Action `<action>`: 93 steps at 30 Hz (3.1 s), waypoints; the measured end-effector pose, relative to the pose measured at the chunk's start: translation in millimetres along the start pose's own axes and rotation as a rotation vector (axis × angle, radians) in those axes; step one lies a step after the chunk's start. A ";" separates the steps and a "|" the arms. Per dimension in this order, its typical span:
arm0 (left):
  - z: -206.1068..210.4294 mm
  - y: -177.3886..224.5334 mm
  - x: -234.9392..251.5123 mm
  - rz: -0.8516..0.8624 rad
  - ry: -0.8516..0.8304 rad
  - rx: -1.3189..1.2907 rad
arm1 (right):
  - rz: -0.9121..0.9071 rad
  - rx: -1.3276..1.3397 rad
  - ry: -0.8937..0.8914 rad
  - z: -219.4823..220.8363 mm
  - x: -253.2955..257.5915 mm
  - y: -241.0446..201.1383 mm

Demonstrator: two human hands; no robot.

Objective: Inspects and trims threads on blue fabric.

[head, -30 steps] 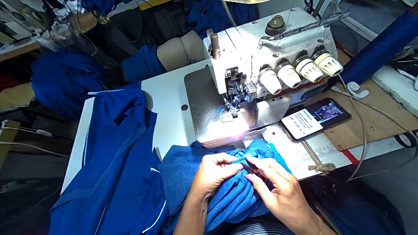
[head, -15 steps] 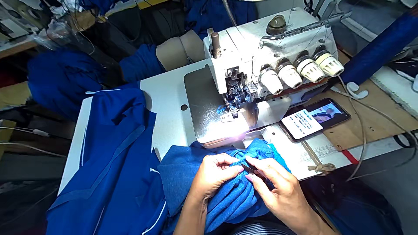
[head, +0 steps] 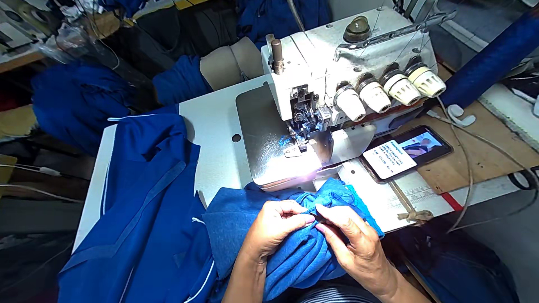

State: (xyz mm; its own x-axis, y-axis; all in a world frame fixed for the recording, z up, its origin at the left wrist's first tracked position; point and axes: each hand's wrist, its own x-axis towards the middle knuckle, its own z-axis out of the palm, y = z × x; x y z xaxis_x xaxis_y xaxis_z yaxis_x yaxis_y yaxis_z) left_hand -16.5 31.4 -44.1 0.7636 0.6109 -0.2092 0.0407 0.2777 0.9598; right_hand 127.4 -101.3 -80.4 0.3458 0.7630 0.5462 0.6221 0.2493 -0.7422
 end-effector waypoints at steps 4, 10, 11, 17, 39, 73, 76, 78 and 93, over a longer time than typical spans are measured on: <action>-2.4 -2.0 0.7 0.006 -0.029 -0.052 | -0.046 -0.026 -0.031 0.6 0.9 2.8; -1.1 -4.0 0.6 0.060 -0.002 0.011 | -0.042 -0.052 -0.079 -1.6 2.6 0.6; -0.9 -4.2 0.4 0.058 0.001 0.014 | -0.039 -0.045 -0.077 -1.5 3.0 0.6; -1.9 -3.2 -0.4 0.021 0.025 0.000 | 0.020 -0.021 -0.040 -4.2 5.4 -2.9; -1.1 -3.9 -0.7 0.039 0.030 -0.004 | 0.027 -0.078 -0.056 -6.0 6.0 -7.4; -2.7 -4.1 -0.7 0.040 0.006 -0.031 | 0.073 0.026 0.146 -3.3 7.4 -3.7; -1.4 -2.9 -1.3 0.048 0.019 -0.025 | 0.188 -0.008 0.105 -16.7 14.0 -6.2; 1.3 1.3 -1.3 0.063 0.036 0.027 | 0.318 -0.015 0.044 -29.6 21.1 0.7; 32.3 10.7 0.1 0.068 0.196 0.201 | 0.693 0.509 -0.270 -46.9 46.0 3.2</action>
State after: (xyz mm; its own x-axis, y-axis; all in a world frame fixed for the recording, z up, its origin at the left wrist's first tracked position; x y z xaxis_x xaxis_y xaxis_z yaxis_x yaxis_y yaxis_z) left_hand 4.8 10.4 -27.8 0.6305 0.7603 -0.1563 0.1357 0.0903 0.9866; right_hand 178.2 -93.3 -39.4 0.3114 0.9384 -0.1497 -0.0727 -0.1335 -0.9884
